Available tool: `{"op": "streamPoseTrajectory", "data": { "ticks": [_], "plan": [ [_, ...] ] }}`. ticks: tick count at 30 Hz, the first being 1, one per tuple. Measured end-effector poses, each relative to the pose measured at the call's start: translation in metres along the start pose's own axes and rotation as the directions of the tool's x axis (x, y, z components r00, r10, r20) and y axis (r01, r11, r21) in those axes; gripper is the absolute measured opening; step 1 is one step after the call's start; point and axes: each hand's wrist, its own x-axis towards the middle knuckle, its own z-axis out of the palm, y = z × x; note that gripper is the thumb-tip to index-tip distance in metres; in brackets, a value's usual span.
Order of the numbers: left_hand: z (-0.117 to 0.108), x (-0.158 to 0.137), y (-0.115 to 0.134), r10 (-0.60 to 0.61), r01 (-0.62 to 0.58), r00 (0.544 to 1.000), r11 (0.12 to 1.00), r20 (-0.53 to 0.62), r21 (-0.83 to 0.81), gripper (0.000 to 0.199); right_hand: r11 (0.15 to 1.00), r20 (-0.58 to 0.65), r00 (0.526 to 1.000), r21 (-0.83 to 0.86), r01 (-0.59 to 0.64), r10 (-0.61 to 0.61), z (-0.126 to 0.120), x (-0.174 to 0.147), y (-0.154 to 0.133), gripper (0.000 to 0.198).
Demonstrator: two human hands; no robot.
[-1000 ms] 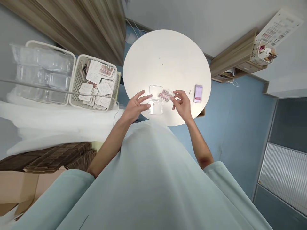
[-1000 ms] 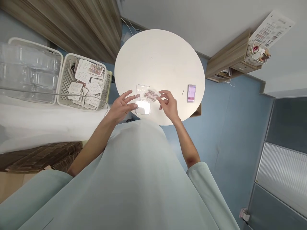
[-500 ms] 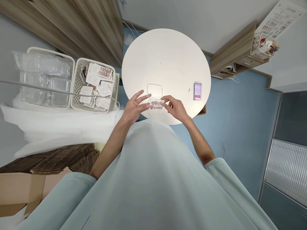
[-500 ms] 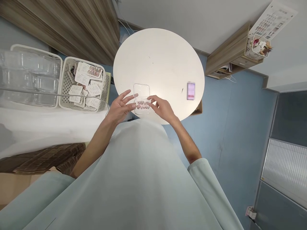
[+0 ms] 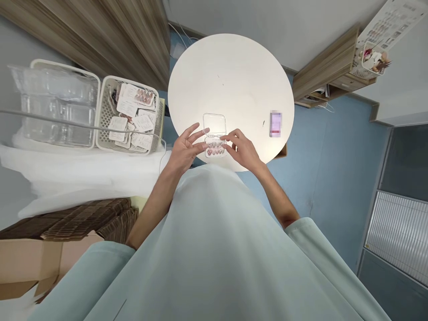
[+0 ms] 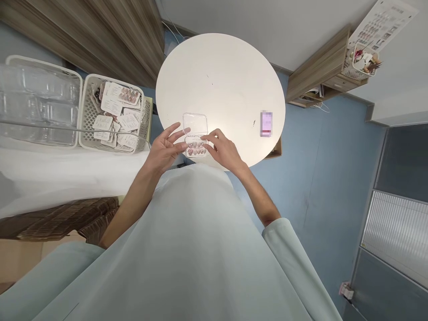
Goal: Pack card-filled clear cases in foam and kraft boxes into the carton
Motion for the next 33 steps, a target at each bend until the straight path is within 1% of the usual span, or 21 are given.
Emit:
{"op": "streamPoseTrajectory", "data": {
  "ticks": [3, 5, 7, 9, 11, 14, 16, 18, 23, 26, 29, 33],
  "plan": [
    [-0.001, -0.001, 0.000, -0.005, 0.005, 1.000, 1.000, -0.007, -0.009, 0.111, 0.999, -0.018, 1.000, 0.040, 0.009, -0.009, 0.000, 0.003, 0.002, 0.031],
    [-0.002, -0.002, 0.000, -0.003, 0.003, 1.000, 1.000, -0.002, -0.015, 0.108, 0.993, -0.079, 0.997, 0.119, -0.004, 0.013, -0.003, 0.010, 0.005, 0.033],
    [-0.003, -0.004, 0.001, -0.005, 0.005, 1.000, 1.000, 0.004, -0.022, 0.104, 0.973, -0.173, 0.981, 0.225, -0.044, 0.084, -0.005, 0.020, 0.010, 0.040],
    [-0.004, -0.006, 0.002, -0.016, 0.017, 1.000, 0.999, 0.013, -0.029, 0.101, 0.934, -0.223, 0.957, 0.343, -0.099, 0.183, -0.008, 0.033, 0.015, 0.050],
    [-0.005, -0.008, 0.002, -0.032, 0.033, 0.999, 0.999, 0.027, -0.036, 0.100, 0.876, -0.188, 0.947, 0.458, -0.150, 0.260, -0.007, 0.046, 0.020, 0.059],
    [-0.007, -0.011, 0.003, -0.053, 0.055, 0.997, 0.997, 0.049, -0.045, 0.098, 0.791, -0.086, 0.950, 0.579, -0.196, 0.299, -0.004, 0.063, 0.023, 0.066],
    [-0.008, -0.013, 0.003, -0.060, 0.063, 0.997, 0.997, 0.054, -0.048, 0.096, 0.760, -0.054, 0.953, 0.618, -0.202, 0.298, -0.001, 0.071, 0.022, 0.067],
    [-0.009, -0.016, 0.004, -0.066, 0.068, 0.996, 0.997, 0.052, -0.046, 0.094, 0.753, -0.049, 0.957, 0.629, -0.192, 0.285, 0.000, 0.074, 0.020, 0.066],
    [-0.011, -0.020, 0.005, -0.072, 0.074, 0.997, 0.996, 0.029, -0.058, 0.090, 0.793, -0.095, 0.972, 0.597, -0.119, 0.216, -0.008, 0.073, 0.009, 0.059],
    [-0.012, -0.020, 0.005, -0.073, 0.074, 0.997, 0.995, 0.015, -0.071, 0.091, 0.815, -0.116, 0.979, 0.575, -0.074, 0.170, -0.017, 0.063, -0.001, 0.055],
    [-0.010, -0.019, 0.007, -0.064, 0.064, 0.998, 0.995, 0.008, -0.073, 0.093, 0.820, -0.119, 0.983, 0.570, -0.048, 0.141, -0.026, 0.046, -0.011, 0.051],
    [-0.004, -0.017, 0.012, -0.048, 0.048, 0.999, 0.994, 0.004, -0.093, 0.088, 0.814, -0.087, 0.989, 0.578, -0.049, 0.122, -0.028, 0.021, -0.016, 0.045]
  ]
}}
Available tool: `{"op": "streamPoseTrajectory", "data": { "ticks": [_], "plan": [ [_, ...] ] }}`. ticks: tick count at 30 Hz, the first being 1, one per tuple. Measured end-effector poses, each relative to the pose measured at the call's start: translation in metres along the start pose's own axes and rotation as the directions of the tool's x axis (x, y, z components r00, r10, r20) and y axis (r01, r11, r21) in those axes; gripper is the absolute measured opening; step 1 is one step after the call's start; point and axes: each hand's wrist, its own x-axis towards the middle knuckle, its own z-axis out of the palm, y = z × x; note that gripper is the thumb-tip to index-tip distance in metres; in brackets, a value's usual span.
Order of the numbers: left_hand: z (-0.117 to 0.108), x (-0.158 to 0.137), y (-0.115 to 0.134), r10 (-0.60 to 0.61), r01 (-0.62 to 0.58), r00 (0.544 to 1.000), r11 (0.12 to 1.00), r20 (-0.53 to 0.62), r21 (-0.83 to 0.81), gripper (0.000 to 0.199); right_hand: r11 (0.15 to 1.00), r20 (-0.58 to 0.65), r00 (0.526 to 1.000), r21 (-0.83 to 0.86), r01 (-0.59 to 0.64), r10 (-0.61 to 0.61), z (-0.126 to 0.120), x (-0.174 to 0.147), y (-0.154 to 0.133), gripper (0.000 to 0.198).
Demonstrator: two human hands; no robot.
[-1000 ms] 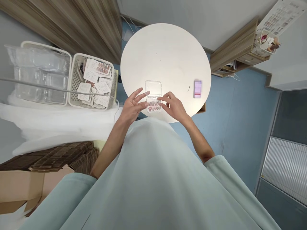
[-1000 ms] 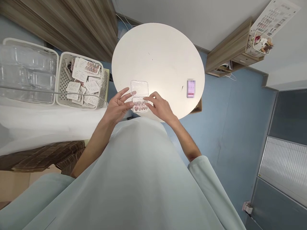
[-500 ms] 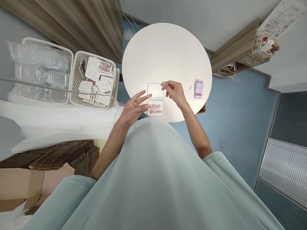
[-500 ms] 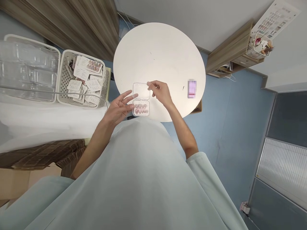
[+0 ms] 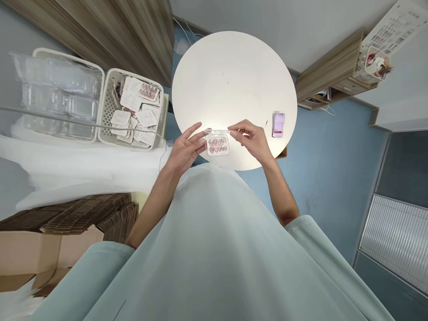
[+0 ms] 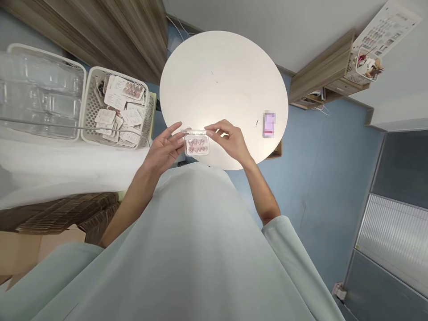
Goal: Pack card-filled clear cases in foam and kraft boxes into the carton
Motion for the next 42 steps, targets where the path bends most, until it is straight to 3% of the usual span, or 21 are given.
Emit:
{"op": "streamPoseTrajectory", "data": {
  "ticks": [5, 12, 21, 27, 34, 42],
  "plan": [
    [0.004, 0.002, 0.003, 0.004, -0.004, 1.000, 1.000, -0.002, -0.001, 0.082, 0.998, 0.005, 0.998, 0.010, -0.069, 0.069, 0.006, -0.022, 0.013, 0.046],
    [0.001, 0.004, 0.003, 0.039, -0.039, 0.999, 0.996, 0.002, 0.082, 0.093, 0.970, -0.065, 0.970, 0.080, -0.228, 0.233, 0.019, -0.037, 0.027, 0.061],
    [0.004, 0.002, 0.003, 0.034, -0.034, 0.999, 0.992, 0.004, 0.123, 0.093, 0.877, 0.104, 0.915, 0.258, -0.404, 0.391, 0.022, -0.037, 0.024, 0.065],
    [0.006, -0.003, 0.004, 0.046, -0.040, 0.998, 0.985, -0.033, 0.169, 0.089, 0.863, 0.087, 0.914, 0.306, -0.403, 0.396, 0.031, -0.034, 0.026, 0.066],
    [0.002, -0.014, 0.002, -0.107, 0.146, 0.986, 0.917, -0.124, 0.372, 0.092, 0.862, 0.034, 0.908, 0.301, -0.407, 0.417, 0.037, -0.028, 0.035, 0.070],
    [-0.002, -0.011, -0.007, -0.069, 0.123, 0.986, 0.916, -0.153, 0.382, 0.082, 0.856, 0.034, 0.896, 0.283, -0.433, 0.442, 0.043, -0.023, 0.043, 0.071]
  ]
}}
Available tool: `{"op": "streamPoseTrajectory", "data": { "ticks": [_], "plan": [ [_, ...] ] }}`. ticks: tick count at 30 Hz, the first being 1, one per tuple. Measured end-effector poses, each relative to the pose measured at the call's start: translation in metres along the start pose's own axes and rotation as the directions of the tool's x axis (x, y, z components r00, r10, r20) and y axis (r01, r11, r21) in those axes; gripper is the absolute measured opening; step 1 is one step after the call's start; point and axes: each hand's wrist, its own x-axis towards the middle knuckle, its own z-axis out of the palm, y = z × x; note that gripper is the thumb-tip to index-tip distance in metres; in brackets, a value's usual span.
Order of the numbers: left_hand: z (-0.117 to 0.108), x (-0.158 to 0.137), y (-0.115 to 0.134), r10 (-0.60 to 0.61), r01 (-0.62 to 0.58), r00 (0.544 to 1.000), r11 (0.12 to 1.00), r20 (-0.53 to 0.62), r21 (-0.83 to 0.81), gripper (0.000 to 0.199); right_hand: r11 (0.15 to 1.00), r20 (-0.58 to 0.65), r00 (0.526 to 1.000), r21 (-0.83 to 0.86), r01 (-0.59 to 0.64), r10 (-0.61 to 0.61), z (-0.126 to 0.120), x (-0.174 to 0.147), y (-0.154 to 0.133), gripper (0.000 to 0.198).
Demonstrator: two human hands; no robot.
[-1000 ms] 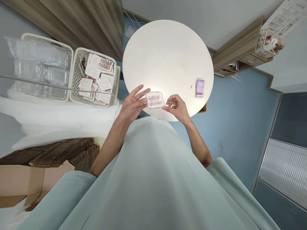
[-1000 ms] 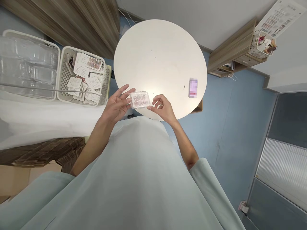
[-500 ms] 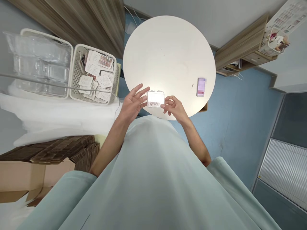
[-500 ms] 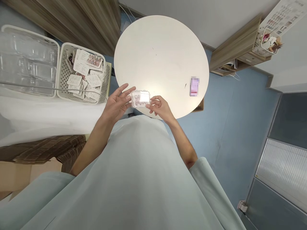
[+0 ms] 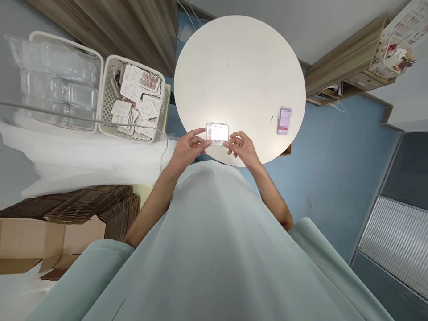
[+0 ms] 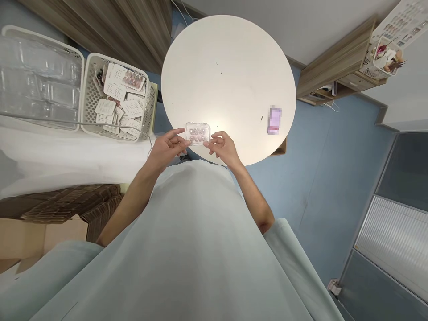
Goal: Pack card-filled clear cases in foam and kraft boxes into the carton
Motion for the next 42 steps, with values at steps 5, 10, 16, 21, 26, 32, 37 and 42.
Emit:
{"op": "streamPoseTrajectory", "data": {
  "ticks": [5, 10, 16, 21, 26, 32, 37, 42],
  "plan": [
    [-0.007, 0.003, -0.005, -0.005, 0.005, 1.000, 0.999, -0.014, 0.034, 0.083, 1.000, 0.005, 1.000, -0.005, -0.027, 0.027, 0.007, 0.010, 0.005, 0.072],
    [-0.015, 0.004, -0.012, -0.024, 0.026, 0.999, 0.998, -0.042, 0.053, 0.077, 0.999, 0.026, 0.999, -0.025, -0.045, 0.046, 0.016, 0.022, 0.012, 0.072],
    [-0.026, 0.015, -0.030, -0.047, 0.053, 0.995, 0.997, -0.083, 0.065, 0.075, 0.995, 0.038, 0.996, -0.071, -0.072, 0.075, 0.027, 0.043, 0.024, 0.068],
    [-0.036, 0.037, -0.062, -0.098, 0.108, 0.988, 0.990, -0.117, 0.086, 0.077, 0.990, 0.027, 0.994, -0.090, -0.106, 0.109, 0.036, 0.071, 0.050, 0.062],
    [-0.045, 0.065, -0.093, -0.178, 0.204, 0.970, 0.965, -0.165, 0.162, 0.078, 0.969, -0.016, 0.976, -0.111, -0.219, 0.218, 0.048, 0.102, 0.087, 0.036],
    [-0.039, 0.096, -0.117, -0.272, 0.339, 0.935, 0.870, -0.226, 0.359, 0.048, 0.919, -0.074, 0.927, -0.123, -0.374, 0.367, 0.061, 0.128, 0.122, 0.021],
    [-0.030, 0.108, -0.130, -0.303, 0.379, 0.925, 0.746, -0.228, 0.547, 0.029, 0.884, -0.142, 0.898, -0.166, -0.437, 0.417, 0.067, 0.138, 0.137, 0.012],
    [-0.027, 0.112, -0.140, -0.296, 0.343, 0.938, 0.707, -0.182, 0.618, 0.037, 0.863, -0.186, 0.893, -0.236, -0.446, 0.410, 0.065, 0.143, 0.145, 0.010]
  ]
}}
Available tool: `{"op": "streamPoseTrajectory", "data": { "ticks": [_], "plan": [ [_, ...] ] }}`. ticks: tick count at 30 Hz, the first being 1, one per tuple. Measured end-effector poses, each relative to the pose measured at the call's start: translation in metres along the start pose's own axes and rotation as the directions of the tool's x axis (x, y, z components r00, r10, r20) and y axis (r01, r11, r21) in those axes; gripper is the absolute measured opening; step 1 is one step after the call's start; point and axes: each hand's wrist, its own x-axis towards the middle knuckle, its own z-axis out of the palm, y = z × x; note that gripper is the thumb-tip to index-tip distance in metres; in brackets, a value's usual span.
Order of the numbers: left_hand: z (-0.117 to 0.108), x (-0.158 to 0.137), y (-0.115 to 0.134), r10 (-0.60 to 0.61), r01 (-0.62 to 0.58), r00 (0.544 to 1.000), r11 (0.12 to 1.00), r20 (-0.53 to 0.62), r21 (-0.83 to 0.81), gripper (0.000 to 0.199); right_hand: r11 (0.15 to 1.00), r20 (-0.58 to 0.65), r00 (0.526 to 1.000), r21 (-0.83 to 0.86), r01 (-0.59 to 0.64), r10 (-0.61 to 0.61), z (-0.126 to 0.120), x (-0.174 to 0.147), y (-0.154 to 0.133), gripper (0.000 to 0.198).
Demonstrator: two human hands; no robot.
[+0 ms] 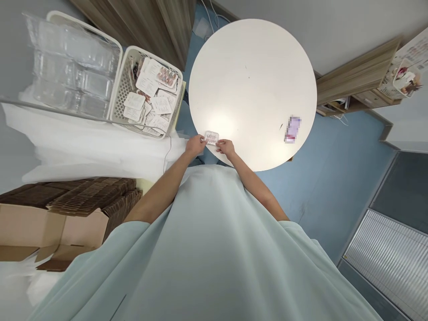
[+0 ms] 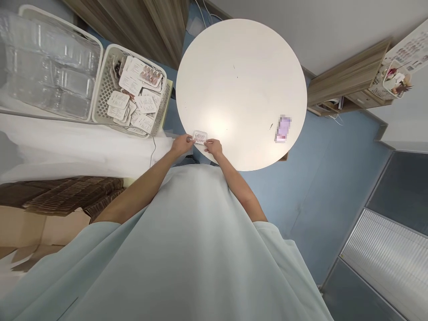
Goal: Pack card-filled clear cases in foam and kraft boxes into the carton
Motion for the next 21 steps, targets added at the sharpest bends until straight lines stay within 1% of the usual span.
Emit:
{"op": "streamPoseTrajectory", "data": {
  "ticks": [3, 6, 9, 12, 16, 21],
  "plan": [
    [0.003, 0.002, 0.000, 0.030, -0.030, 1.000, 0.999, 0.007, 0.016, 0.040, 1.000, -0.014, 1.000, -0.020, 0.004, -0.005, -0.001, 0.002, 0.003, 0.019],
    [0.004, 0.001, 0.002, 0.029, -0.029, 0.999, 1.000, 0.021, -0.004, 0.044, 0.999, -0.017, 1.000, -0.040, 0.010, -0.011, -0.002, 0.001, 0.005, 0.027],
    [0.002, -0.004, 0.003, 0.030, -0.030, 0.999, 1.000, 0.032, -0.006, 0.048, 0.997, -0.022, 1.000, -0.080, 0.015, -0.017, -0.004, -0.002, 0.003, 0.029],
    [-0.002, -0.013, 0.003, 0.056, -0.055, 0.998, 0.998, 0.020, -0.032, 0.049, 0.991, -0.027, 0.999, -0.125, 0.038, -0.042, -0.008, -0.010, -0.002, 0.028],
    [-0.008, -0.032, 0.000, 0.124, -0.131, 0.990, 0.983, -0.059, -0.129, 0.045, 0.967, -0.011, 0.987, -0.205, 0.152, -0.158, -0.017, -0.024, -0.011, 0.022],
    [-0.018, -0.059, -0.007, 0.151, -0.191, 0.975, 0.945, -0.161, -0.265, 0.042, 0.885, 0.067, 0.938, -0.315, 0.344, -0.341, -0.024, -0.043, -0.033, 0.020]
  ]
}}
